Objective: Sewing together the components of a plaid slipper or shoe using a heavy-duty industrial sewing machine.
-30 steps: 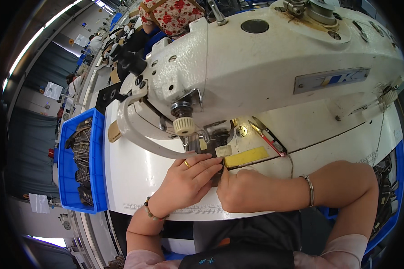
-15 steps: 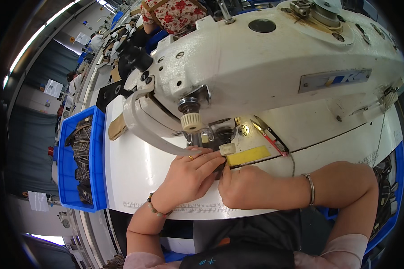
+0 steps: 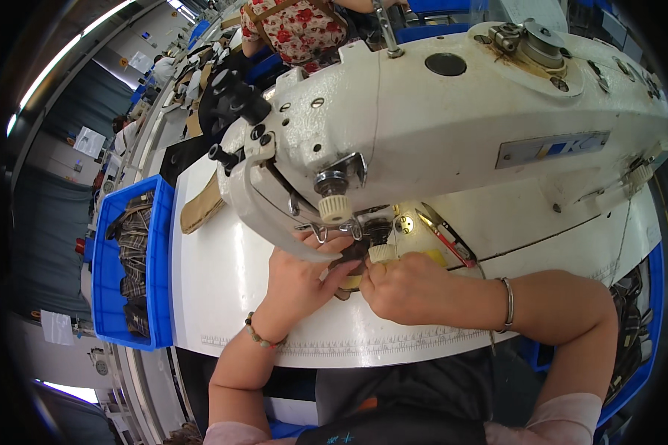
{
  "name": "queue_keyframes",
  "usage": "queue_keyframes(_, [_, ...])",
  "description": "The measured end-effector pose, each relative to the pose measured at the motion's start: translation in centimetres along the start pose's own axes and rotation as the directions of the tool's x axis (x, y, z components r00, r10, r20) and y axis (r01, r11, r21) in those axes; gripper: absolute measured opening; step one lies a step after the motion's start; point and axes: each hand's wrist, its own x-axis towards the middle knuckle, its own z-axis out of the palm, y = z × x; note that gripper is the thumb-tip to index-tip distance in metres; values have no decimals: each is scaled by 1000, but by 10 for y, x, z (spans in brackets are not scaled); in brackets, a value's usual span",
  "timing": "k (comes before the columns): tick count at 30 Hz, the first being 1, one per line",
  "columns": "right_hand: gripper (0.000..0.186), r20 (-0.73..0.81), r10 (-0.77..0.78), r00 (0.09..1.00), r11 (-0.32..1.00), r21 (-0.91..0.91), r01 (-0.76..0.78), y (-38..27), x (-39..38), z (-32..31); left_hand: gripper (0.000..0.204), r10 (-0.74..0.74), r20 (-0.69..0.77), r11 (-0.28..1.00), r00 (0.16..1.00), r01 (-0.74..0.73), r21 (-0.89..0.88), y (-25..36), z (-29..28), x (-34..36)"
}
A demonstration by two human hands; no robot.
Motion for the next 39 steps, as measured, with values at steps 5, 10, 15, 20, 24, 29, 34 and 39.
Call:
queue_keyframes(5, [15,16,153,988,988,34,-153,24,-2,3,43,-83,-64,992,994,89,94,6,2,-3])
queue_keyframes(10, [16,-120,279,953,950,183,-255,29,-1,15,43,26,-130,999,991,-21,42,5,6,-1])
queue_keyframes(15, [22,-17,208,978,978,-7,-208,30,-11,25,41,88,-156,992,984,-73,99,-2,10,-3])
queue_keyframes(20, [24,-64,156,986,985,-69,-160,29,-12,32,42,116,-237,990,964,-93,106,-3,15,-1])
queue_keyframes(24, [27,-65,139,988,988,-62,-143,30,-11,34,40,143,-263,977,954,-94,189,-8,16,2])
queue_keyframes(29, [24,-77,96,992,990,-94,-103,36,-22,52,40,193,-295,971,936,-137,198,-12,11,3])
queue_keyframes(34, [21,-115,154,981,987,-24,-157,32,-7,28,42,137,-255,989,957,-120,84,-3,15,2])
queue_keyframes(39, [16,-96,193,976,981,30,-191,28,2,12,38,184,-239,977,953,-151,151,-12,20,-2])
